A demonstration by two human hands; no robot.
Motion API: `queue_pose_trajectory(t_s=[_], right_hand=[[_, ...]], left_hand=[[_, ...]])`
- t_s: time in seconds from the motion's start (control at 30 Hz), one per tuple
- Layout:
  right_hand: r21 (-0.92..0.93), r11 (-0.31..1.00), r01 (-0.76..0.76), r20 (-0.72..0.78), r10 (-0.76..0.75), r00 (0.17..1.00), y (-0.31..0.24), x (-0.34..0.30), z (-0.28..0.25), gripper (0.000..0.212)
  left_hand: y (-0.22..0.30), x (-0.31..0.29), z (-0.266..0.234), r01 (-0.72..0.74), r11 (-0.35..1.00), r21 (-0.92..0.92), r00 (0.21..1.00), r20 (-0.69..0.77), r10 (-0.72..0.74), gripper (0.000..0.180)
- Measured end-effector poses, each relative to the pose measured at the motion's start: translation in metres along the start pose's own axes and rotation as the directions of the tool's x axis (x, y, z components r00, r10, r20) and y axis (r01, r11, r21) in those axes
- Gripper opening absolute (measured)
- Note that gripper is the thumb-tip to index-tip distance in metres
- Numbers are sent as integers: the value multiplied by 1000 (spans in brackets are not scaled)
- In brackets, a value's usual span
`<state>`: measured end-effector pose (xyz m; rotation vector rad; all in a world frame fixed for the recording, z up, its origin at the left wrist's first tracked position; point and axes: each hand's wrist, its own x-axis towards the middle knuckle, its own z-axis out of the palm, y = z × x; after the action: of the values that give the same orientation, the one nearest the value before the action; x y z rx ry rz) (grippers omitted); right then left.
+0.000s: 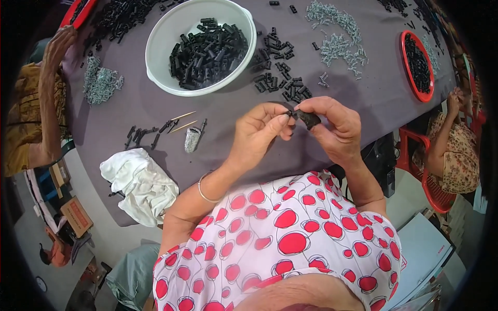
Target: Assembling small black plastic components by hand at a workshop table.
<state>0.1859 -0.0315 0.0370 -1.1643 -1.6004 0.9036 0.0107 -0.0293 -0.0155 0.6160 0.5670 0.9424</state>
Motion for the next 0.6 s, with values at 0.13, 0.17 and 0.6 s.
queue_pose_trajectory(t_s=[0.13, 0.17, 0.6], right_hand=[[-23, 998, -52, 86, 54, 995, 0, -5, -5, 30], [-25, 998, -62, 72, 63, 995, 1, -6, -5, 29], [-49, 985, -167, 18, 168, 986, 0, -9, 1, 23]], left_hand=[[1, -1, 3, -39, 996, 76, 999, -20, 40, 18], [1, -1, 3, -34, 994, 100, 999, -20, 36, 19], [0, -3, 11, -52, 974, 222, 994, -82, 71, 17]])
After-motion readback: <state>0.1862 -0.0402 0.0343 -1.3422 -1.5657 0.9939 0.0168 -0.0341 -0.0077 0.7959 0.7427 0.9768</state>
